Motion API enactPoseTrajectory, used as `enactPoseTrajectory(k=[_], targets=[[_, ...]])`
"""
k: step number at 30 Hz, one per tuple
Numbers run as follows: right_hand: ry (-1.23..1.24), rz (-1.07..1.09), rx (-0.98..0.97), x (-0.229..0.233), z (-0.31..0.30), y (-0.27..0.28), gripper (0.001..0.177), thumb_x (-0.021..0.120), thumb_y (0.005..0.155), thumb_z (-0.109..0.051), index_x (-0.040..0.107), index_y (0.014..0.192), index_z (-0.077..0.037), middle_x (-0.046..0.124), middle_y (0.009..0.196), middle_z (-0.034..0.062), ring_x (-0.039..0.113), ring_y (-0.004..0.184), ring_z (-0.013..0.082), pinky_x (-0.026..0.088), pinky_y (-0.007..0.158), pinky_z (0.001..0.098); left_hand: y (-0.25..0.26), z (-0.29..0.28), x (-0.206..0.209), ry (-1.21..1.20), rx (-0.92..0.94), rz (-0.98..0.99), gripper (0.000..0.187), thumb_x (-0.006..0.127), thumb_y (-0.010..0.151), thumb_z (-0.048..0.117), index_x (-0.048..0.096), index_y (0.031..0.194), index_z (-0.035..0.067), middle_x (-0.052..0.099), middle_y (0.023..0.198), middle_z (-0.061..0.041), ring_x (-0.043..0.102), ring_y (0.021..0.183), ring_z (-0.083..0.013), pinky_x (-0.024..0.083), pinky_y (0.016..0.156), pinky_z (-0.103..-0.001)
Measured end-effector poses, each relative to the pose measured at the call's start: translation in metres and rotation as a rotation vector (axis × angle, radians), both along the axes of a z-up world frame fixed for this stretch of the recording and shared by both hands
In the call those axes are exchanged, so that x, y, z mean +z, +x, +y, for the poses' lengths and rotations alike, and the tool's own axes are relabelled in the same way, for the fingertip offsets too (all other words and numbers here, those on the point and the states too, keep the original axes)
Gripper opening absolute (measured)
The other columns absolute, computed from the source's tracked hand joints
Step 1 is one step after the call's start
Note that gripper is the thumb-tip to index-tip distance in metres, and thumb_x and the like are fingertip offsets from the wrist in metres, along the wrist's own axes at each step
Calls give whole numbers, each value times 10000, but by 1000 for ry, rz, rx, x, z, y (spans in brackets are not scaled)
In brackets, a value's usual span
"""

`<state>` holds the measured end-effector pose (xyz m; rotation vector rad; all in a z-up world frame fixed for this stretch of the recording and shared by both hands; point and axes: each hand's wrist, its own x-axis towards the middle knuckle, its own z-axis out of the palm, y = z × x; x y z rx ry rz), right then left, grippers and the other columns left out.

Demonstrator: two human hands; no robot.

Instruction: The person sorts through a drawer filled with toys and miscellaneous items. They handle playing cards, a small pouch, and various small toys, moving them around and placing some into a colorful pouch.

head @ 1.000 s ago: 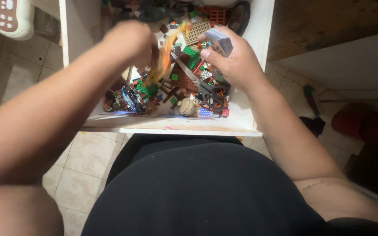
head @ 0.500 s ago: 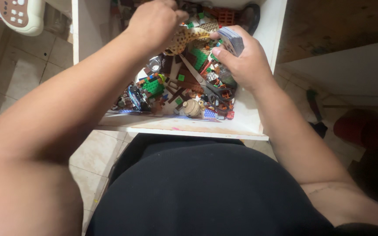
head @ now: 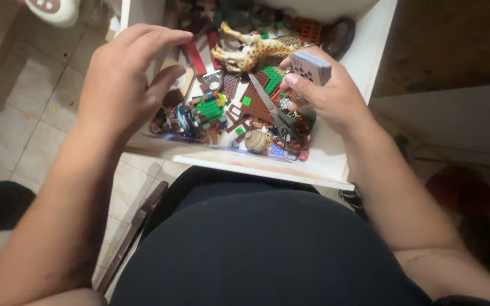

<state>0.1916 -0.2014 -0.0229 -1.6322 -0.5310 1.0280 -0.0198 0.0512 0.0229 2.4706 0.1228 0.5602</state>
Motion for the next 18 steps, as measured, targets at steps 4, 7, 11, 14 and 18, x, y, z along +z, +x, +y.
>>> enactPoseTrajectory(k=[4,7,11,14,18], targets=[[83,197,131,21,2,-13,412,705,902,-36,563,1288,-61,670,1079,71,679,1018,180,613,797,324,-33,-43,11,-27,117,-78,624,881,860,94,577,1403,48,623,1328,-171,634,1191,-358,525,1027,-428],[97,425,295,29,11,-36,460,692,887,4,539,1320,-13,657,1141,121,682,1059,239,636,885,381,-45,-94,11,3,84,-209,754,887,851,161,461,1462,45,501,1447,-214,545,1320,-421,471,1135,-452],[90,468,502,42,1,-97,521,638,909,-23,471,1399,-82,622,1262,95,682,1103,220,642,840,361,-65,-150,7,81,92,-293,620,832,952,144,507,1476,78,436,1528,-197,526,1410,-417,440,1233,-518],[117,5,759,53,-11,-126,479,602,943,-22,471,1403,-50,615,1288,109,659,1139,209,614,857,338,-94,-181,4,132,202,-257,532,773,929,99,607,1426,196,525,1477,-102,602,1331,-285,514,1188,-455],[-152,221,691,51,-12,-159,388,578,882,-17,561,1269,-10,678,1075,132,712,932,214,626,709,331,-134,-196,-9,58,285,-314,487,763,944,64,624,1406,132,565,1454,-84,639,1286,-271,543,1145,-407]])
